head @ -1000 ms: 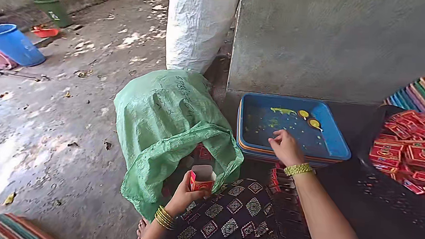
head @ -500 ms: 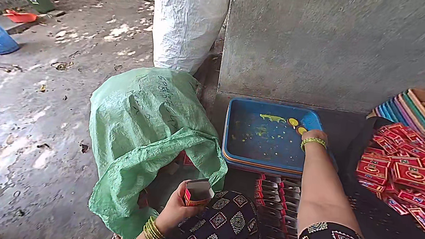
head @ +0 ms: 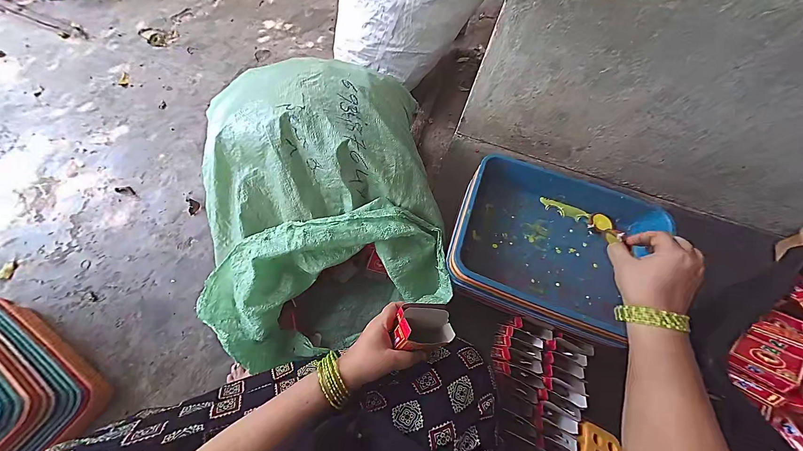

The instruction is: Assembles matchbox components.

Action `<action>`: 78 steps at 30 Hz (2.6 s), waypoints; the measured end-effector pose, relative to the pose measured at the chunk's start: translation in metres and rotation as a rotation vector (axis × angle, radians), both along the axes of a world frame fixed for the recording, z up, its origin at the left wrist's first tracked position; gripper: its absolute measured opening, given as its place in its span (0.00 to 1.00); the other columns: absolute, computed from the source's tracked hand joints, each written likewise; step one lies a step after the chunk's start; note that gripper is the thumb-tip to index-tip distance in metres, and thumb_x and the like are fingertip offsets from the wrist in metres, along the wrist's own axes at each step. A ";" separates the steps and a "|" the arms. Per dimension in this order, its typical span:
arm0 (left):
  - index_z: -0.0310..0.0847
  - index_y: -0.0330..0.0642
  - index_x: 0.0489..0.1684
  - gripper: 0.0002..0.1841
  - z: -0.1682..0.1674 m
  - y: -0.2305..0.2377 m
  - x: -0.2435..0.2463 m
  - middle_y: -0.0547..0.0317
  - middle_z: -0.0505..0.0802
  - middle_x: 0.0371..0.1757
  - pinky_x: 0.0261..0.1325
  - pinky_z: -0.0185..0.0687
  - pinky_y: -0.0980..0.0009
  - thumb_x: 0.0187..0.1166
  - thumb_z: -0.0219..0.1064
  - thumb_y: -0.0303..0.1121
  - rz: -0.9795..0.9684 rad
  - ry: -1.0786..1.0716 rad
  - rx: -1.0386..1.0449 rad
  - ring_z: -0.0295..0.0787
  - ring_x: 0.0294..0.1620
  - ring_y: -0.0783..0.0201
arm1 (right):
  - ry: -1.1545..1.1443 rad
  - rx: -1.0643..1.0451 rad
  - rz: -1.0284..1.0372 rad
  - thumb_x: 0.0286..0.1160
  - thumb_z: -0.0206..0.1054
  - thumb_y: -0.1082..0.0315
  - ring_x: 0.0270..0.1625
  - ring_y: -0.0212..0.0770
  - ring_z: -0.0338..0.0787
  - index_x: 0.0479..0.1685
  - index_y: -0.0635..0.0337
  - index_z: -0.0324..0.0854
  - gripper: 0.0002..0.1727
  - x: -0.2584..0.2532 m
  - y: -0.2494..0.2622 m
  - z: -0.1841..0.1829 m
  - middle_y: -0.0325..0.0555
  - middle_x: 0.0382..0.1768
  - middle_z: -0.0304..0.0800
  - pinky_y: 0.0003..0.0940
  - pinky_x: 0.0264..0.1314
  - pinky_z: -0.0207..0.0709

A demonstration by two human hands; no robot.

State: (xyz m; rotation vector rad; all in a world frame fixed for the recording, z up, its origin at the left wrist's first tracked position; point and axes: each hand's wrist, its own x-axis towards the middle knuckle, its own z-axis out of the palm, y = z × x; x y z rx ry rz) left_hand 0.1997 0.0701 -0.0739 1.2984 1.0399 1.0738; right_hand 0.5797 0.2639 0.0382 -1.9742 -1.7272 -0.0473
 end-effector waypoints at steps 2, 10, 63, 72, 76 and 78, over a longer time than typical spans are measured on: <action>0.66 0.32 0.75 0.44 0.001 -0.001 0.005 0.53 0.91 0.63 0.72 0.85 0.64 0.54 0.87 0.28 -0.029 -0.025 -0.012 0.89 0.65 0.64 | 0.144 0.059 0.223 0.73 0.75 0.56 0.48 0.55 0.91 0.47 0.64 0.87 0.18 -0.025 -0.037 0.013 0.59 0.46 0.91 0.57 0.50 0.83; 0.64 0.31 0.77 0.46 -0.004 -0.008 0.022 0.53 0.91 0.64 0.74 0.85 0.64 0.53 0.87 0.26 -0.052 -0.041 -0.008 0.88 0.66 0.64 | 0.547 -0.043 0.953 0.67 0.78 0.66 0.41 0.30 0.92 0.37 0.54 0.90 0.05 -0.127 -0.151 0.001 0.38 0.40 0.94 0.28 0.41 0.90; 0.66 0.31 0.76 0.40 0.039 -0.066 0.046 0.50 0.88 0.66 0.74 0.83 0.64 0.60 0.83 0.30 -0.182 0.007 0.358 0.86 0.68 0.65 | -0.197 0.297 0.928 0.81 0.68 0.70 0.56 0.37 0.94 0.46 0.51 0.94 0.09 -0.111 -0.259 0.071 0.38 0.52 0.98 0.31 0.62 0.86; 0.66 0.33 0.75 0.40 0.052 -0.088 0.025 0.50 0.87 0.66 0.75 0.82 0.63 0.58 0.83 0.28 -0.233 0.025 0.452 0.85 0.69 0.64 | -0.345 0.271 0.845 0.81 0.65 0.70 0.55 0.37 0.94 0.44 0.52 0.93 0.09 -0.133 -0.304 0.097 0.36 0.51 0.98 0.31 0.62 0.86; 0.66 0.34 0.76 0.42 0.057 -0.099 0.019 0.49 0.86 0.67 0.74 0.82 0.63 0.57 0.83 0.28 -0.264 0.084 0.435 0.85 0.69 0.63 | -0.311 0.280 0.897 0.81 0.66 0.69 0.56 0.36 0.93 0.43 0.51 0.93 0.09 -0.150 -0.316 0.094 0.35 0.51 0.98 0.31 0.62 0.86; 0.66 0.34 0.76 0.42 0.059 -0.104 0.016 0.47 0.86 0.66 0.74 0.81 0.63 0.58 0.84 0.30 -0.279 0.112 0.439 0.85 0.67 0.62 | -0.275 0.269 0.942 0.81 0.67 0.69 0.57 0.35 0.93 0.43 0.50 0.93 0.08 -0.161 -0.321 0.092 0.34 0.51 0.98 0.31 0.63 0.86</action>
